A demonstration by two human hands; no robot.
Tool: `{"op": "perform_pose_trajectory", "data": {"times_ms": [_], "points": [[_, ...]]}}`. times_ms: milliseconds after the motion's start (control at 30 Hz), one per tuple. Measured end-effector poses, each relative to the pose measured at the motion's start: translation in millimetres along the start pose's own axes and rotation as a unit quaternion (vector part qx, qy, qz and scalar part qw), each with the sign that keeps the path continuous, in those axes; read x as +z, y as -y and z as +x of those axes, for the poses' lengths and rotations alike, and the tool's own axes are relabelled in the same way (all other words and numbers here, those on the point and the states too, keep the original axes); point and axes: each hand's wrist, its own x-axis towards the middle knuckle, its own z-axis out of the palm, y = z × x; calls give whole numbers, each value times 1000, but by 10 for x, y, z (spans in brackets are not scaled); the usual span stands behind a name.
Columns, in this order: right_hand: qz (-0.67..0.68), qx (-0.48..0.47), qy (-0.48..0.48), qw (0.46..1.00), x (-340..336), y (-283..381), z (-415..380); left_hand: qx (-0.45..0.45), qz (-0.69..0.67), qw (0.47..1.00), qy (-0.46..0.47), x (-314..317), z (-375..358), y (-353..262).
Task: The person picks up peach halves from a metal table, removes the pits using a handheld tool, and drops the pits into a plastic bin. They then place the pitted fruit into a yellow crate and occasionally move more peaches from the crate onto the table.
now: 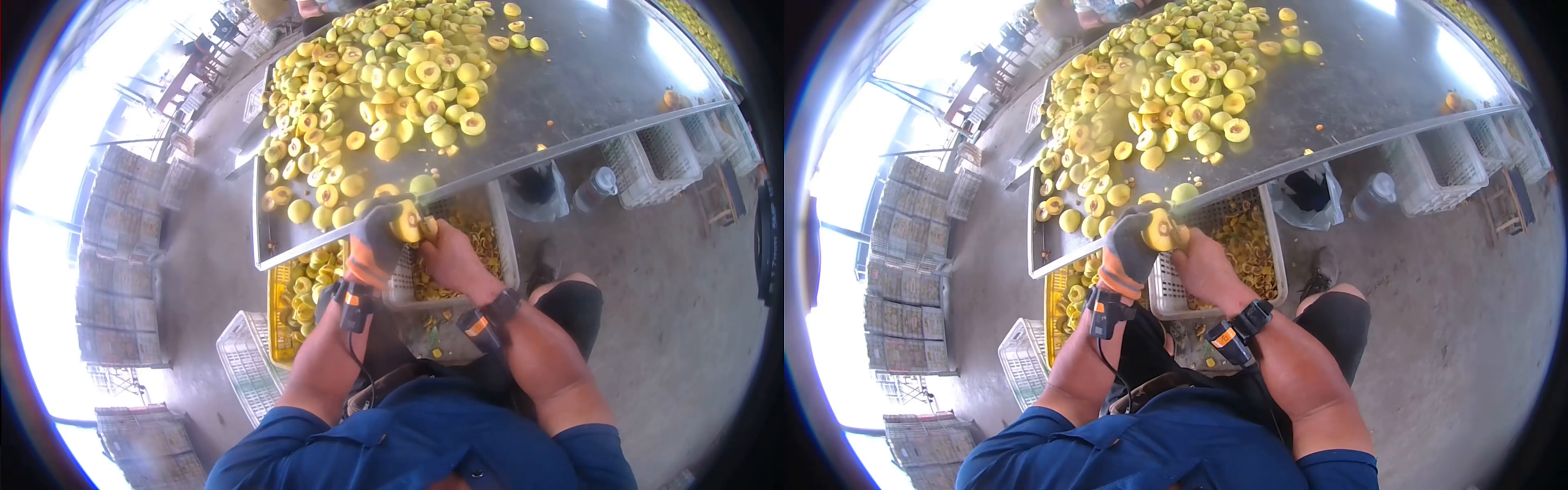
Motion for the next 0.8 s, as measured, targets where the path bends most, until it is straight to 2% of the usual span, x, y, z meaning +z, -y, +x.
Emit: {"op": "perform_pose_trajectory", "data": {"times_ms": [33, 133, 200, 233, 367, 533, 667, 700, 767, 800], "points": [[27, 0, -9, 1000, -2, 6, -2, -24, -35, 999, -14, -9, 16, 12], [55, 3, 70, 996, -75, 115, -78, -21, -8, 999, -41, -56, -9, -7], [109, 75, 126, 983, -138, 206, -121, 20, 28, 998, -47, -10, -11, -265], [136, 113, 151, 973, -152, 210, -146, 37, 67, 996, -50, -1, -19, -113], [182, 110, 159, 964, -61, 88, -134, 86, 161, 981, -66, 77, -45, 45], [210, 97, 140, 963, 16, 108, -169, 81, 133, 984, -90, 171, -65, 133], [351, 229, 178, 890, 18, 103, -174, 96, 170, 977, -88, 233, -47, -52], [378, 252, 186, 871, -19, 72, -143, 71, 157, 982, -72, 244, -29, -133], [304, 157, 154, 927, -5, -35, -92, -22, 16, 999, -37, 245, -3, -175], [195, 36, 109, 974, 57, -171, -45, -84, -89, 992, -20, 236, 24, -180]]}}
